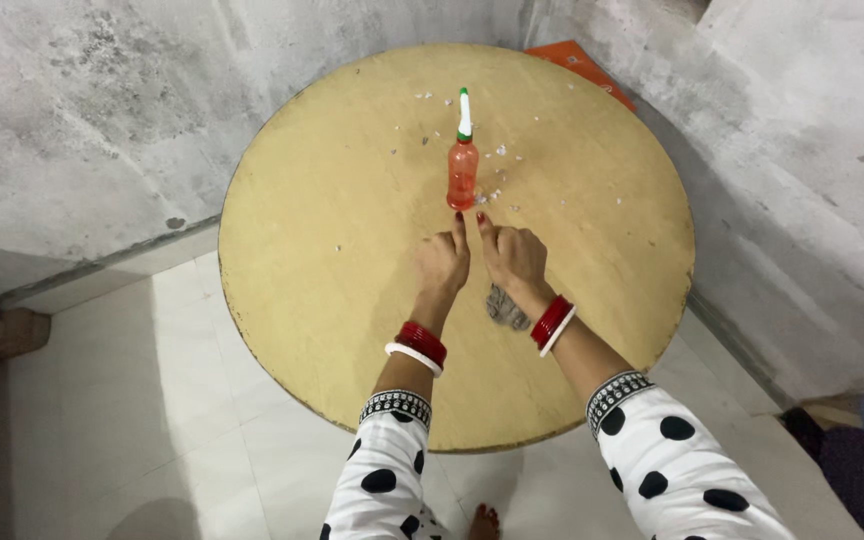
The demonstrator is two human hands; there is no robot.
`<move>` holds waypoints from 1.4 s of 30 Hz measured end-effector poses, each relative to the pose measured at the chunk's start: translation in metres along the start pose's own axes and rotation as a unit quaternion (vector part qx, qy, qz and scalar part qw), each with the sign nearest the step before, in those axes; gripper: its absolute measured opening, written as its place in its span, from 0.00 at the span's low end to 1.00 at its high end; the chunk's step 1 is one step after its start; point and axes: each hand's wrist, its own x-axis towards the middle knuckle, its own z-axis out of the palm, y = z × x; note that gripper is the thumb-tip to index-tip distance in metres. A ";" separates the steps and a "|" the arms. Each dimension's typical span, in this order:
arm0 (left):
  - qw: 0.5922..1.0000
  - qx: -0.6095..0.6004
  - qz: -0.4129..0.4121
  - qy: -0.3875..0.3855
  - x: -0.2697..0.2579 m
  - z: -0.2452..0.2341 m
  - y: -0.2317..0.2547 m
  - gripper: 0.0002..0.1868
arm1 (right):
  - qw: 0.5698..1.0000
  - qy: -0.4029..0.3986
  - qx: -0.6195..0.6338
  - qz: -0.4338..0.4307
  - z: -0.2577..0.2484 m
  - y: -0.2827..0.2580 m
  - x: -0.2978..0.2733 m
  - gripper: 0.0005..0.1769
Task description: The person sprays a cleaning solution onto a round wooden table and wipes the surface with a cloth. They repeatedly spray and wipe different sections to remove debris and clean the tabletop.
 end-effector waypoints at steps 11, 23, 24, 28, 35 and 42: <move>1.000 0.008 0.021 0.008 0.054 0.068 -0.032 0.32 | 0.997 -0.024 0.057 0.037 0.050 0.030 0.040 0.35; 0.998 -0.004 0.013 -0.056 0.109 0.122 -0.073 0.26 | 0.994 0.007 0.070 0.079 0.116 0.073 0.096 0.19; 0.998 -0.008 0.015 -0.052 0.111 0.128 -0.077 0.25 | 0.995 0.007 0.070 0.070 0.121 0.079 0.101 0.21; 0.993 0.004 -0.044 -0.106 0.134 0.148 -0.092 0.30 | 0.997 -0.009 0.066 0.033 0.139 0.099 0.129 0.31; 0.995 -0.017 0.044 -0.083 0.155 0.178 -0.108 0.51 | 0.997 -0.012 0.078 0.008 0.152 0.103 0.147 0.36; 0.989 -0.056 0.027 -0.131 0.154 0.174 -0.097 0.50 | 0.988 -0.011 0.147 0.039 0.149 0.093 0.156 0.26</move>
